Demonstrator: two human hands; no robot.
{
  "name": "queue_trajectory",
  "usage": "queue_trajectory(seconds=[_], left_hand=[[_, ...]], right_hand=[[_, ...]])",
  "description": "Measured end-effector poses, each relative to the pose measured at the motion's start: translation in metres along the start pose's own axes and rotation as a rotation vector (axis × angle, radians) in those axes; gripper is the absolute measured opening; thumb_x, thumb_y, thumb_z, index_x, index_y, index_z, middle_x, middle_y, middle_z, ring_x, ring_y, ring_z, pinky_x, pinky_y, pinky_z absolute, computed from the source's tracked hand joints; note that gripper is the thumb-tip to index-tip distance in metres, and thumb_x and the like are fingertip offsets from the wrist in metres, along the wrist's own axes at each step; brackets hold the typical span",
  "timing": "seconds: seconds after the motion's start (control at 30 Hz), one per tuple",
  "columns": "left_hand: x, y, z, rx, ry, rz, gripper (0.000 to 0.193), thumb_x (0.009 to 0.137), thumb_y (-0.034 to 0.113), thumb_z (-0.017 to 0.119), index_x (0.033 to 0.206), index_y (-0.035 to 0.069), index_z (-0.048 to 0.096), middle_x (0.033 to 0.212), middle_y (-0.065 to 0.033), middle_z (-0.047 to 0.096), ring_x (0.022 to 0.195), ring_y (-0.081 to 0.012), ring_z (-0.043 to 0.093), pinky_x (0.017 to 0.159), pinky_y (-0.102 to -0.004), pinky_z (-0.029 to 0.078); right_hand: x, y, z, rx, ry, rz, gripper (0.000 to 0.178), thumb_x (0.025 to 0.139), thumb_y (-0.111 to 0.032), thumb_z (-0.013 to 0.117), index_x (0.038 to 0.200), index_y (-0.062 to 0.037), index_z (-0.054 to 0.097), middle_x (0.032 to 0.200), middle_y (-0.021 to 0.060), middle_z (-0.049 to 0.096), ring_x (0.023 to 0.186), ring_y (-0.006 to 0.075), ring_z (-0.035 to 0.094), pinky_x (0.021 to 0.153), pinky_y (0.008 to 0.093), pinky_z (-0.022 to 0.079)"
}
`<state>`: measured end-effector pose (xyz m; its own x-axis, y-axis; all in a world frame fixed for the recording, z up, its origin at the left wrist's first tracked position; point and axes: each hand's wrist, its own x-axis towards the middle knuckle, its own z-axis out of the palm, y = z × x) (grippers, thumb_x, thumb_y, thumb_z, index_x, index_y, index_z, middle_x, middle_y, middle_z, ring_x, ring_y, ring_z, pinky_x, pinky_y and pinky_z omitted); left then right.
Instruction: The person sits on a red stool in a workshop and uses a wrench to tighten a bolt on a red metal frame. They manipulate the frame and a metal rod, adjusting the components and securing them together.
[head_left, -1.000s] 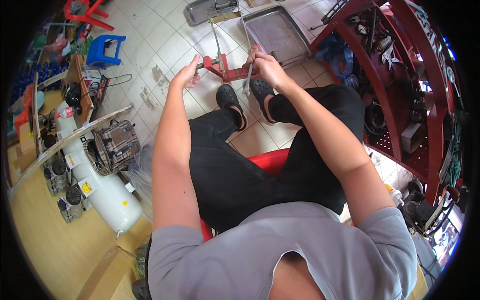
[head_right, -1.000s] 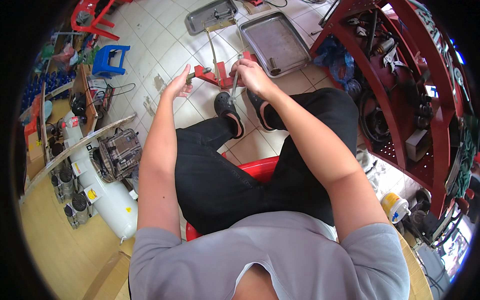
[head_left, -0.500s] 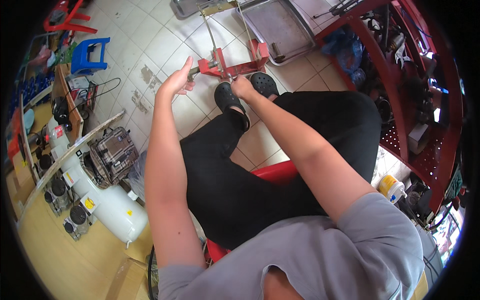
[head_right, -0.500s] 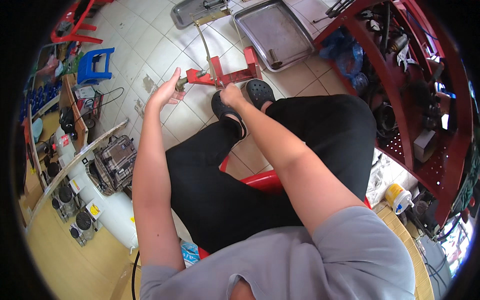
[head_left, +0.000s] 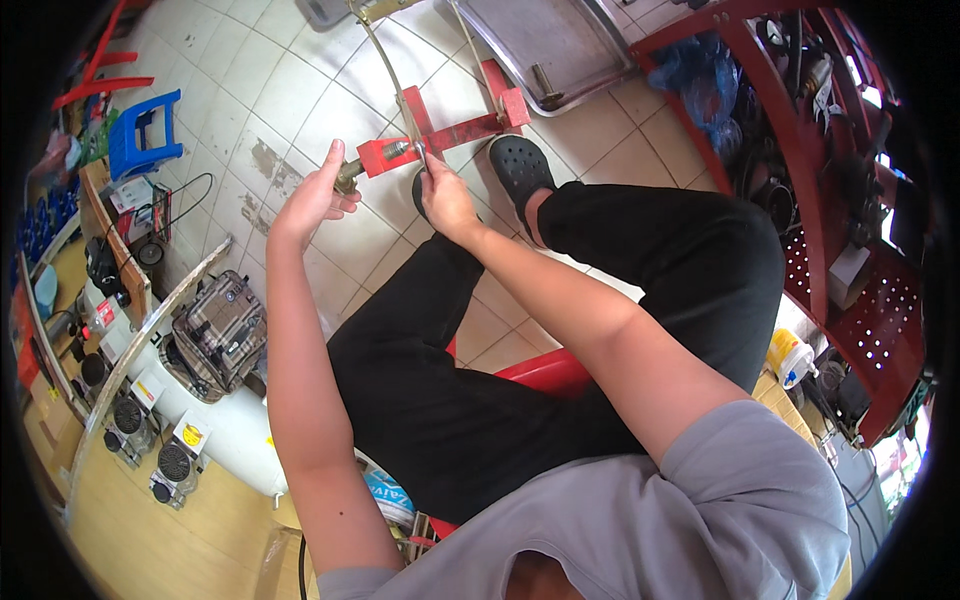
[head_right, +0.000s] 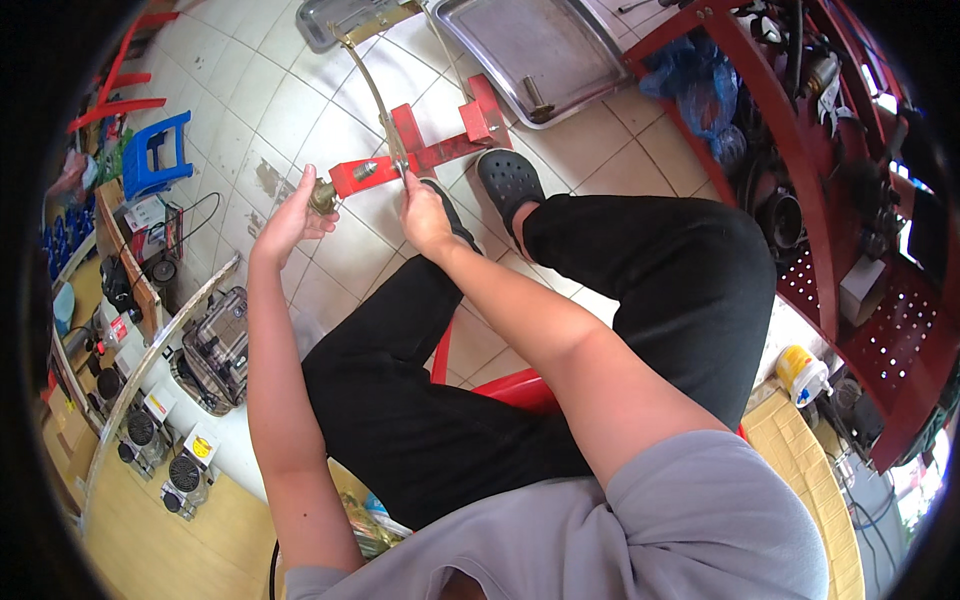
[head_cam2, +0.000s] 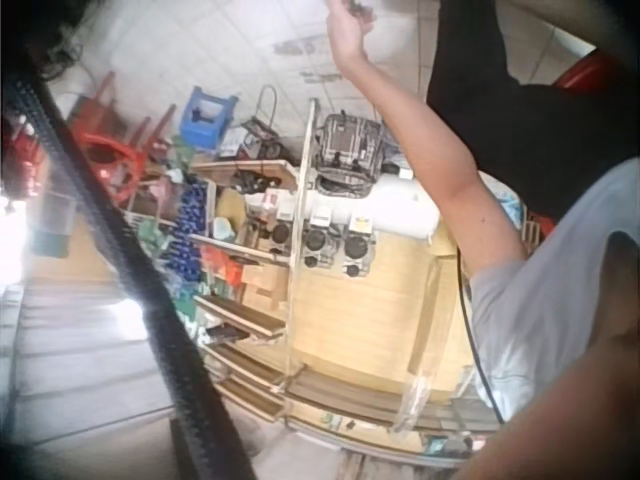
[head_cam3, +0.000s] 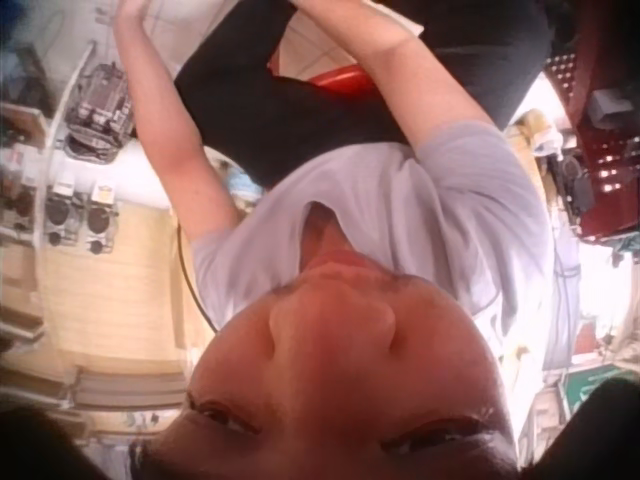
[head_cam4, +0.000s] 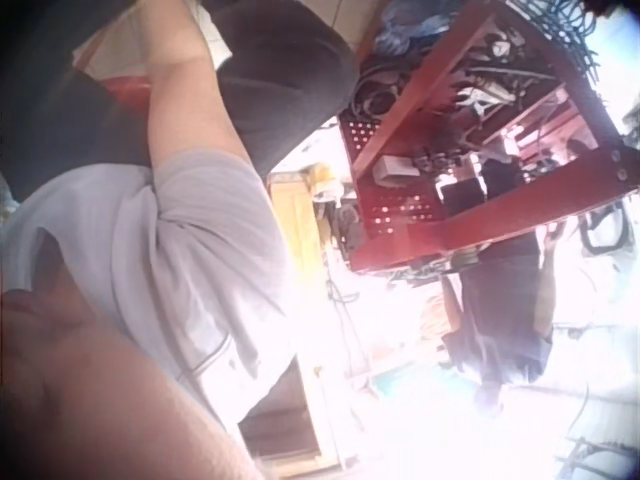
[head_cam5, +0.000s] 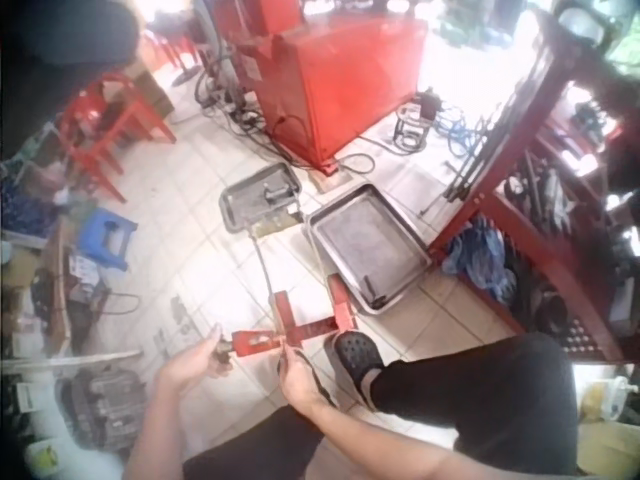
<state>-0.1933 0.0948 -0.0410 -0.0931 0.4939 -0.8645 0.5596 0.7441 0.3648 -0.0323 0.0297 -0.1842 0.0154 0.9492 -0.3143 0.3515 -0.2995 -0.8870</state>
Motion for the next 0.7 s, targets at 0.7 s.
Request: queue_trajectory(seconds=[0.7], left_hand=[[0.001, 0.004, 0.002, 0.043, 0.018, -0.013, 0.093, 0.075, 0.079, 0.024, 0.109, -0.001, 0.056, 0.085, -0.0109, 0.060, 0.075, -0.0161, 0.057, 0.072, -0.0304, 0.045]], right_hand=[[0.000, -0.038, -0.011, -0.228, -0.329, 0.159, 0.050, 0.083, -0.007, 0.035, 0.125, 0.0177, 0.025, 0.093, 0.0341, 0.056, 0.088, 0.0424, 0.058, 0.079, 0.0451, 0.046]])
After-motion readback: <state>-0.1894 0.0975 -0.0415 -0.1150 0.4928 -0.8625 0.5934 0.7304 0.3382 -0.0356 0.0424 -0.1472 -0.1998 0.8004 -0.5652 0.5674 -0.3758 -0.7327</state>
